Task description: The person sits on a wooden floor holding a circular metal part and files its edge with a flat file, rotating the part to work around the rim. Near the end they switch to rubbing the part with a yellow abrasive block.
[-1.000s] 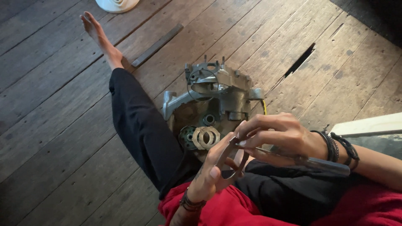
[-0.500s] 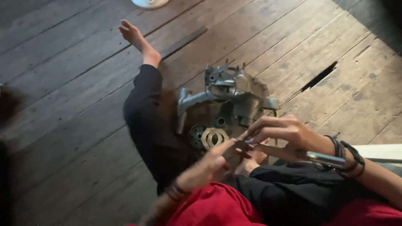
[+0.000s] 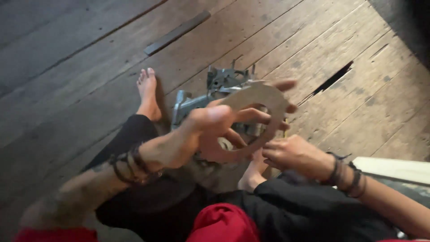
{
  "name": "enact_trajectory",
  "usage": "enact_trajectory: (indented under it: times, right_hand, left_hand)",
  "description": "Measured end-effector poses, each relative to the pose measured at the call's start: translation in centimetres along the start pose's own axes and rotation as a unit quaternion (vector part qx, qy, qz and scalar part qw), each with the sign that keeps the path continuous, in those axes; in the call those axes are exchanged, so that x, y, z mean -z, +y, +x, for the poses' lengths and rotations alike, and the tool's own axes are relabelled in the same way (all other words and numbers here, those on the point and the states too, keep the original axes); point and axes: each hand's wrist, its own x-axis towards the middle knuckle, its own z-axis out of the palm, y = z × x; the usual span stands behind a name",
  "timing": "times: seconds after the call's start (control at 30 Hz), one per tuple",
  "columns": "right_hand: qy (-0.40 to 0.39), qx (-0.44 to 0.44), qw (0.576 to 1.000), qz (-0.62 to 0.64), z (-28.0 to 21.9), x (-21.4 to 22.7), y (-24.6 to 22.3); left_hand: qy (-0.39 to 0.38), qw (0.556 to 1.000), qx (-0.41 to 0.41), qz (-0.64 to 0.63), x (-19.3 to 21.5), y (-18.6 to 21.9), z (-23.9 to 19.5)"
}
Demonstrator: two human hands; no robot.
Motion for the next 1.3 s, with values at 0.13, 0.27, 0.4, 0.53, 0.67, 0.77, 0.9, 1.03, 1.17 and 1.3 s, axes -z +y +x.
enact_trajectory:
  times: [0.13,0.27,0.4,0.53,0.67,0.77,0.9,1.03,1.17,1.3]
  right_hand:
    - [-0.134,-0.078,0.986,0.062,-0.6,-1.9,3.7]
    - [-0.144,-0.289,0.909,0.263,0.0,-2.5,6.4]
    - [-0.124,-0.351,0.781,0.501,-0.2,-9.1,9.5]
    - [-0.051,0.068,0.996,0.032,-0.9,-21.1,13.2]
    - [-0.064,-0.025,0.995,0.067,-3.2,-33.2,17.5]
    - [-0.075,-0.074,0.985,0.136,-3.1,-32.4,17.2]
    - [-0.032,-0.071,0.992,0.102,-3.0,-29.3,16.2]
    - [0.012,-0.068,0.996,0.05,-3.0,-25.1,16.2]
    - [0.037,-0.068,0.997,-0.008,-5.8,-19.9,17.0]
    - [0.051,-0.066,0.995,-0.055,-12.2,-20.6,23.2]
  left_hand:
    - [-0.02,1.0,-0.002,-0.002,1.6,-2.8,4.8]
    - [-0.021,0.997,0.028,-0.065,2.4,-4.8,8.4]
    - [-0.02,0.997,0.033,-0.07,4.3,-6.6,10.0]
    - [0.031,0.991,0.079,-0.105,5.4,-6.2,9.9]
    - [0.025,0.977,0.065,-0.202,7.0,-9.8,10.4]
    - [-0.029,0.973,0.037,-0.225,6.6,-11.3,11.8]
    - [-0.074,0.958,0.079,-0.265,6.1,-14.8,13.1]
    - [-0.034,0.904,0.156,-0.396,4.9,-15.3,13.5]
    - [-0.018,0.879,0.165,-0.447,3.9,-15.0,13.2]
    - [-0.017,0.872,0.181,-0.454,5.1,-15.9,12.7]
